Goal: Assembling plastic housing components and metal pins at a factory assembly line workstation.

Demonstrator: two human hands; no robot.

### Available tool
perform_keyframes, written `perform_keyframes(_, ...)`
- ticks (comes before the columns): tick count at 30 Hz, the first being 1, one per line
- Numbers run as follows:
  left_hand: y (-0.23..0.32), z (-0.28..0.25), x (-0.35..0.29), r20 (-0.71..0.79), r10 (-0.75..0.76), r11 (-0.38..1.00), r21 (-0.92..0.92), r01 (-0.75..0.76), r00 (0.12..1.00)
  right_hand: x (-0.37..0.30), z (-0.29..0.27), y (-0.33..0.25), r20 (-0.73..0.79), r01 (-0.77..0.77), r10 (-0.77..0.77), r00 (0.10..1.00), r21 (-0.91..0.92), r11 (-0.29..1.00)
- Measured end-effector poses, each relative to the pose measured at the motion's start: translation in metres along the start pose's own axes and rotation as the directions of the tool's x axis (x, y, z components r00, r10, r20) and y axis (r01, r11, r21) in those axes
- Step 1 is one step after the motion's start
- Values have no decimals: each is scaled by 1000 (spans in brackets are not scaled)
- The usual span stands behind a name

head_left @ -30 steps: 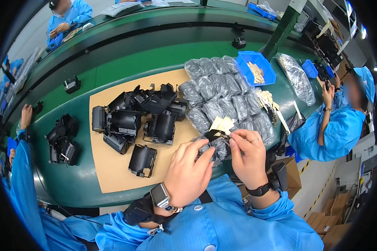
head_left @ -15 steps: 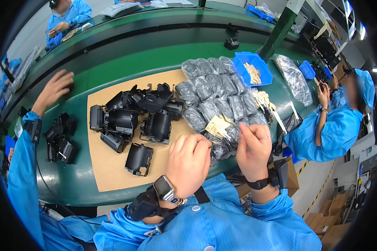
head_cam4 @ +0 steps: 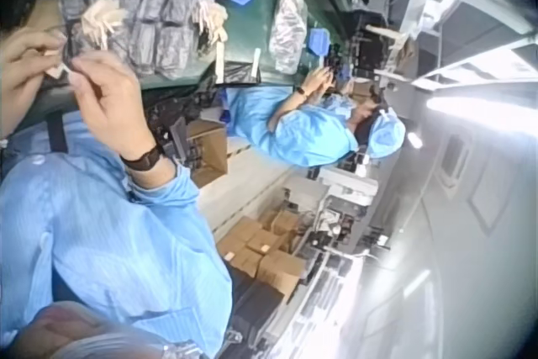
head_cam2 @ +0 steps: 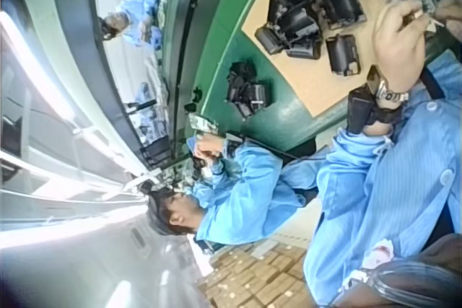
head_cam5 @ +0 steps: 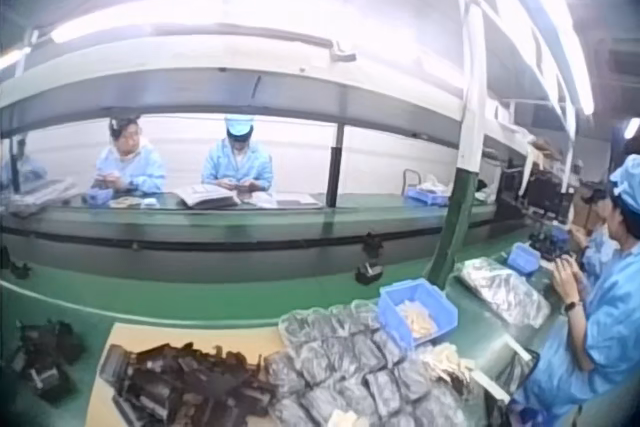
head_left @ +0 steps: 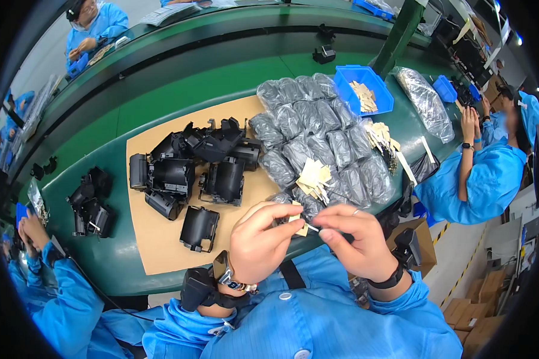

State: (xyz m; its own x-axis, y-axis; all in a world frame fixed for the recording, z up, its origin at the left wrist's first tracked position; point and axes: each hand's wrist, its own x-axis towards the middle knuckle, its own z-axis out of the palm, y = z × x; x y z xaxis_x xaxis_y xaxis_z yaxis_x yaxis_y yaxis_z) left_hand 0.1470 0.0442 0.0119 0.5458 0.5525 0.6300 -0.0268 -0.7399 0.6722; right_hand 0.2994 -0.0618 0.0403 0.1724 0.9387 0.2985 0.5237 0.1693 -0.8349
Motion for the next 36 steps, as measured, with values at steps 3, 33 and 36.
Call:
perform_keyframes(3,1,-6,-3,-61,119,992,-32,-121,991,-1,5,-4,211,-247,192,958,278,928)
perform_keyframes(33,32,-50,-30,-103,-343,934,-139,328,934,85,-69,48,-579,-63,-89,811,-238,969)
perform_keyframes(36,29,-53,-31,-169,-289,957,-36,287,943,118,-95,65,-597,-124,-75,799,-284,951)
